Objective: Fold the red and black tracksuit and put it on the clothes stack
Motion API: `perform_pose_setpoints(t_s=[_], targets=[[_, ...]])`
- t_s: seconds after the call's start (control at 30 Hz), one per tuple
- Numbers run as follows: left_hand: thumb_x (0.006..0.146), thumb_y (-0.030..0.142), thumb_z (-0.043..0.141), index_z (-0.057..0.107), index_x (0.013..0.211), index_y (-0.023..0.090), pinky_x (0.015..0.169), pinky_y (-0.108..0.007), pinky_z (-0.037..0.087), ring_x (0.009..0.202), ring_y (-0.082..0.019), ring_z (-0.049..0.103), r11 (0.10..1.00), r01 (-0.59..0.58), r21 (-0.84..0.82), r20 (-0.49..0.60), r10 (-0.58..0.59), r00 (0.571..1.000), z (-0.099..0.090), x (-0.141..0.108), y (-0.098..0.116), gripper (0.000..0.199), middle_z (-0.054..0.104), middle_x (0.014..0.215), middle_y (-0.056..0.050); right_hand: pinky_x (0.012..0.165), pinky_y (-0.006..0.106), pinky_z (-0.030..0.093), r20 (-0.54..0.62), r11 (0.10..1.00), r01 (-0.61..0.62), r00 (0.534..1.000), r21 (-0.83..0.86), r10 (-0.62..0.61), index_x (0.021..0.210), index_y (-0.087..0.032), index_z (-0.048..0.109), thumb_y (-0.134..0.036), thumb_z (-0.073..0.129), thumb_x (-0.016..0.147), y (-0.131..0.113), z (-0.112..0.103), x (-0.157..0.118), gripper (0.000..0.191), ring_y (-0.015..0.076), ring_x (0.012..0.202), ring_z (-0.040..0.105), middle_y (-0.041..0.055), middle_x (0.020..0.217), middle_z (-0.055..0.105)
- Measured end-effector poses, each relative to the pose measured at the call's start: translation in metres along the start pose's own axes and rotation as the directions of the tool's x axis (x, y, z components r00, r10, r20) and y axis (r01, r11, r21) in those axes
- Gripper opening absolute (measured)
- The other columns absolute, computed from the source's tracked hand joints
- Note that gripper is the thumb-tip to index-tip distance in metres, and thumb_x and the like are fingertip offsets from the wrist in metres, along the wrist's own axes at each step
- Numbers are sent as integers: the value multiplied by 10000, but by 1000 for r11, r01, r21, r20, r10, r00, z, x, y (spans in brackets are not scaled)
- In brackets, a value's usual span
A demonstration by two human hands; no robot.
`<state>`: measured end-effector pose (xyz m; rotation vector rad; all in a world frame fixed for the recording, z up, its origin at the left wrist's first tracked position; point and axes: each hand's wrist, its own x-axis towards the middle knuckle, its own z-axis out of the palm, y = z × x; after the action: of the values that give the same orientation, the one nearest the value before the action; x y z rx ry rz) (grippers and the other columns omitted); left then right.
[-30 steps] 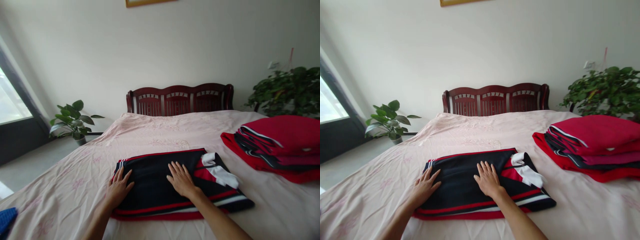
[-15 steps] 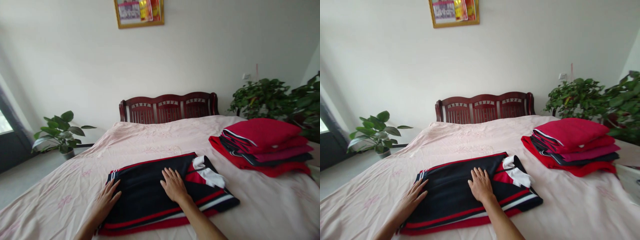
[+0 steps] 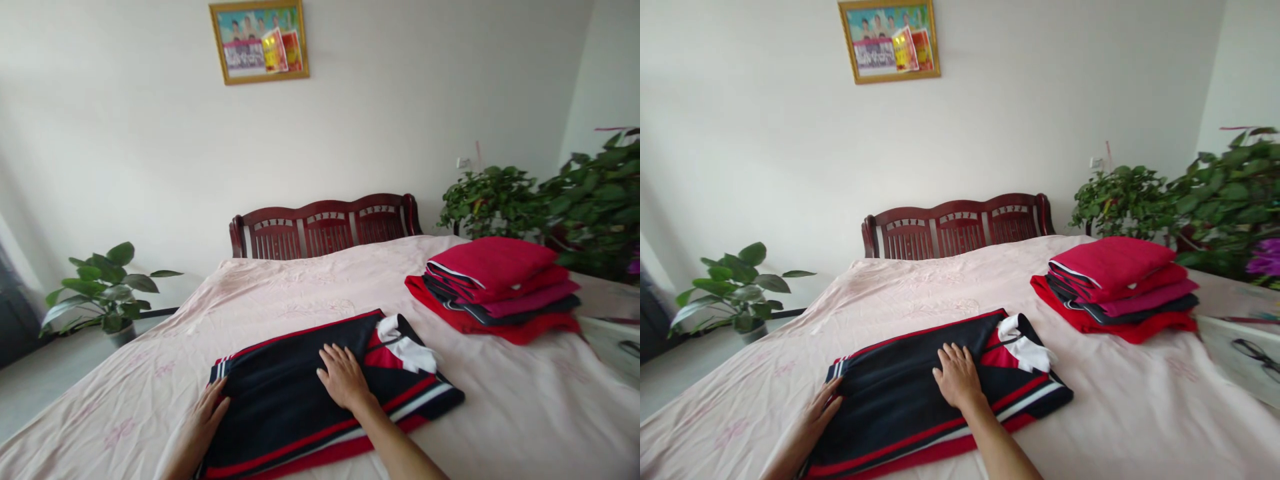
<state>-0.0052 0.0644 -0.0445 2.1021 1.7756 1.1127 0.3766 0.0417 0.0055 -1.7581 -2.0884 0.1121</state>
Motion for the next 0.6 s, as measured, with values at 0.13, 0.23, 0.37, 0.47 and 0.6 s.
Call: perform_pose_setpoints(t_s=[0.13,0.23,0.37,0.47,0.6], targets=[[907,509,410,566,1360,170,1189,-462,317,1402,-273,440,999,22,36,-16,-22,1000,3,0,-7,586,538,1466,-117,1209,467,155,-2,1000,-3,1000,6,3,1458,-194,486,-432,370,960,0,-1,0,564,249,1449,321,59,1550,412],[907,527,385,558,1371,139,1191,-444,308,1401,-288,439,994,60,95,-8,-60,998,3,0,-6,630,505,1486,-145,1208,461,159,-5,1000,-8,1000,9,8,1454,-197,491,-428,380,957,0,-1,0,559,248,1447,324,56,1549,415],[914,521,345,541,1384,91,1189,-431,308,1398,-304,441,988,79,130,17,-82,996,4,1,-2,667,466,1504,-187,1207,454,164,-18,1000,-5,1000,16,5,1445,-202,504,-426,385,958,-1,-1,-1,549,247,1440,337,54,1539,431],[922,517,321,525,1396,80,1187,-430,312,1410,-305,423,985,93,143,24,-97,995,5,2,-1,676,447,1515,-197,1207,451,169,-24,1000,-5,1000,15,6,1442,-207,507,-424,393,956,-1,-1,-1,544,244,1440,337,54,1537,434],[924,544,319,518,1405,123,1181,-413,324,1421,-285,411,980,129,154,20,-134,991,5,1,-1,669,442,1525,-164,1207,455,173,-29,1000,-8,1000,14,8,1441,-199,507,-416,397,957,0,-2,-1,541,241,1437,343,56,1532,441]])
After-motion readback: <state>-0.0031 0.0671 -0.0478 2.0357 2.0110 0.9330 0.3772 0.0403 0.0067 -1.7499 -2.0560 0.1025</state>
